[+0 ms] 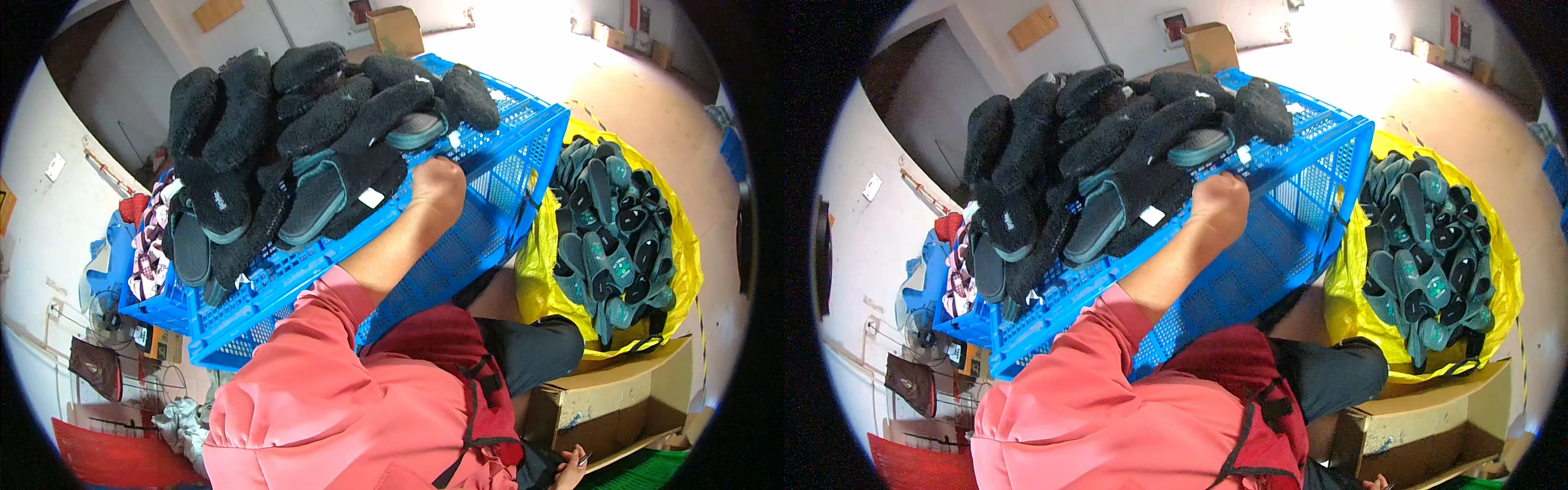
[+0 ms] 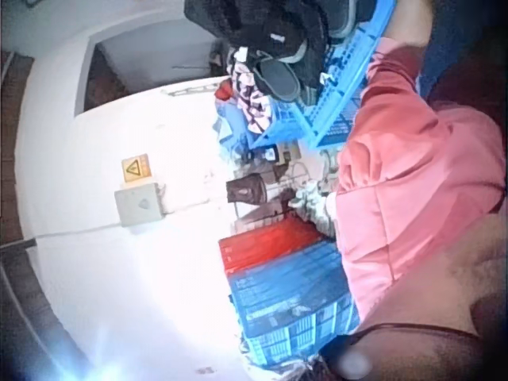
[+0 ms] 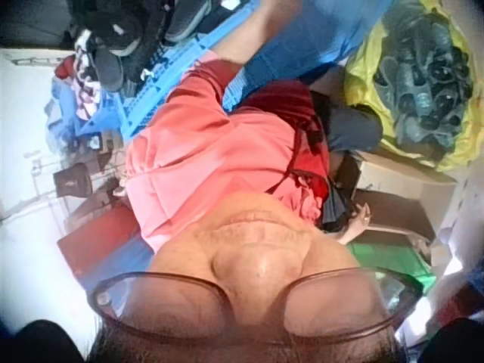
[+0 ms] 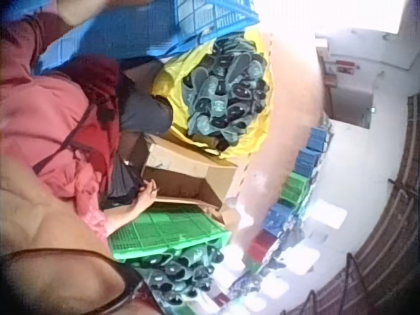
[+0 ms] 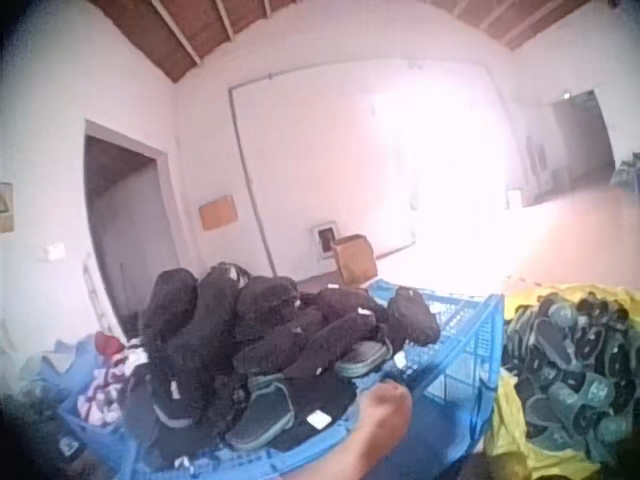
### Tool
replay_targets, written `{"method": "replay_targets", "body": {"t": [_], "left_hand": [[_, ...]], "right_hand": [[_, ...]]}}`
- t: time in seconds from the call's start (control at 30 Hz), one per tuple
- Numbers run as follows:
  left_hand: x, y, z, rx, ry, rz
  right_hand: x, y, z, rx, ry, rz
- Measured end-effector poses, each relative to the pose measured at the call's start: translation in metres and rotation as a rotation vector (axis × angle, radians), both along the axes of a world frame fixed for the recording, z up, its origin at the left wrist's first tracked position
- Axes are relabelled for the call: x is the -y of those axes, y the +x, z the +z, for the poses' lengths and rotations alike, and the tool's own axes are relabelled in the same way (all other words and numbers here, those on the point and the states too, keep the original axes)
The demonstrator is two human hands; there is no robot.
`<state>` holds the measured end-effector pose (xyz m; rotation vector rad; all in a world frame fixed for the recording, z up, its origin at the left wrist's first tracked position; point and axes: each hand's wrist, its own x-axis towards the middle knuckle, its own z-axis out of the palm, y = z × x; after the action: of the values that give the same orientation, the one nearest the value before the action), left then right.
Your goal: The person sits on the floor and repeatedly picks up dark-colored slippers from a blue crate. Using small shears, they trim loose threads and excess material from the slipper soles and edges, then place the finished slippers into a yellow bag.
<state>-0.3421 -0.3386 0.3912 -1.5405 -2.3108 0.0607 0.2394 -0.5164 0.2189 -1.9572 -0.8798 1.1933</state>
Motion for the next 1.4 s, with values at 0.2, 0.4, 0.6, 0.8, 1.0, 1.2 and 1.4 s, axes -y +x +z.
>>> {"method": "replay_targets", "body": {"t": [0.2,0.4,0.6,0.8,1.0,1.2,1.4], "left_hand": [[-0.013,0.007,-0.006,0.007,-0.020,0.069],[0.007,-0.003,0.000,0.062,0.139,-0.091],[0.010,0.016,0.029,0.011,0.162,-0.128],[-0.097,-0.012,0.019,1.946,0.814,0.206],[-0.173,-0.061,0.006,2.322,0.900,0.365],[-0.119,0.045,0.021,1.965,1.196,-0.159],[-0.055,0.132,-0.003,1.769,0.568,-0.889]], "right_hand": [[-0.002,0.007,-0.013,0.013,0.063,0.017],[-0.002,0.016,-0.040,0.062,0.213,0.045],[0.022,0.033,-0.054,0.013,0.199,-0.054],[0.032,0.015,-0.034,-0.041,0.188,-0.168],[0.050,0.011,-0.024,-0.221,0.213,-0.297],[0.068,-0.007,-0.009,-0.171,0.413,-0.220],[0.058,-0.025,0.008,-0.253,0.499,-0.365]]}}
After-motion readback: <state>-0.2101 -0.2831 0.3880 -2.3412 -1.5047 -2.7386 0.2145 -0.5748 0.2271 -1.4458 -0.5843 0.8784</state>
